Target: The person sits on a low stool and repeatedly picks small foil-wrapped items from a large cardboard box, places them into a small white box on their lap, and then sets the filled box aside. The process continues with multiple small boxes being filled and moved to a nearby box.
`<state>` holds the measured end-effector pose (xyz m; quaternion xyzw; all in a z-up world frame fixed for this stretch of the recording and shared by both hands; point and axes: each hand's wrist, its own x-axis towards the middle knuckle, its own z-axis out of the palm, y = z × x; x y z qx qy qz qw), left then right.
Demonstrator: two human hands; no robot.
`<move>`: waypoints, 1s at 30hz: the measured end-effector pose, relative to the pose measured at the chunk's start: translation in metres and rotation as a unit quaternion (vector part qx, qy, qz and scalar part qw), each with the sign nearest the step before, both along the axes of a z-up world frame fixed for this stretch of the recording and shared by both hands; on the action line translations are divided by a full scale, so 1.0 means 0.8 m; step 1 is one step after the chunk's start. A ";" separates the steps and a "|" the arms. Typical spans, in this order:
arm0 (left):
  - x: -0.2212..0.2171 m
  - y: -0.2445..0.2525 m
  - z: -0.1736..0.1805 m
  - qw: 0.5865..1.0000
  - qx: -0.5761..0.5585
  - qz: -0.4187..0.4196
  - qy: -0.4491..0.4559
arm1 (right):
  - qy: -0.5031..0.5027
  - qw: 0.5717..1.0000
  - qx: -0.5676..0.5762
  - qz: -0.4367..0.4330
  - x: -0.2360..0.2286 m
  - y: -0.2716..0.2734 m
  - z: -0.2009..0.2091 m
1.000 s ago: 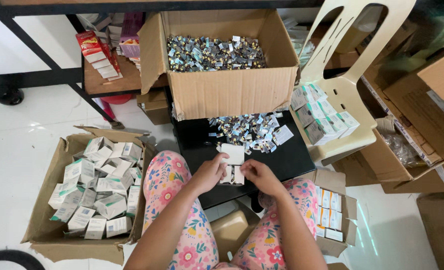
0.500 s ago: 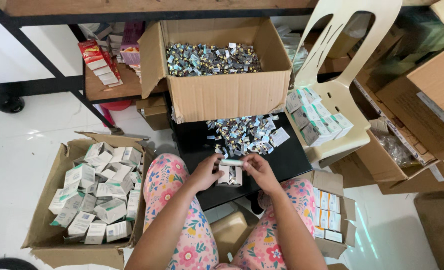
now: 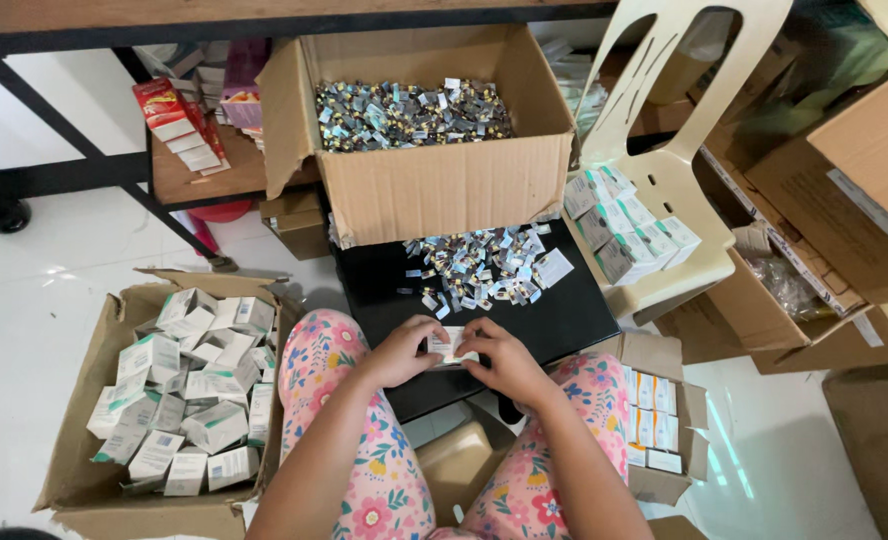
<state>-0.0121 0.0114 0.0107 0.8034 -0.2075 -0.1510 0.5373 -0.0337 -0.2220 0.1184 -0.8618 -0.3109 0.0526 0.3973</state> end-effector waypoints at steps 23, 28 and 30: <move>-0.015 -0.010 0.060 0.993 0.091 -0.030 -0.066 | -0.105 0.987 -0.118 -0.006 -0.011 -0.004 0.004; -0.017 -0.013 0.075 0.992 0.095 -0.023 -0.081 | -0.105 0.990 -0.098 -0.011 -0.007 -0.008 -0.005; -0.022 -0.019 0.078 0.992 0.103 -0.015 -0.078 | -0.098 0.991 -0.094 -0.014 -0.008 -0.008 -0.007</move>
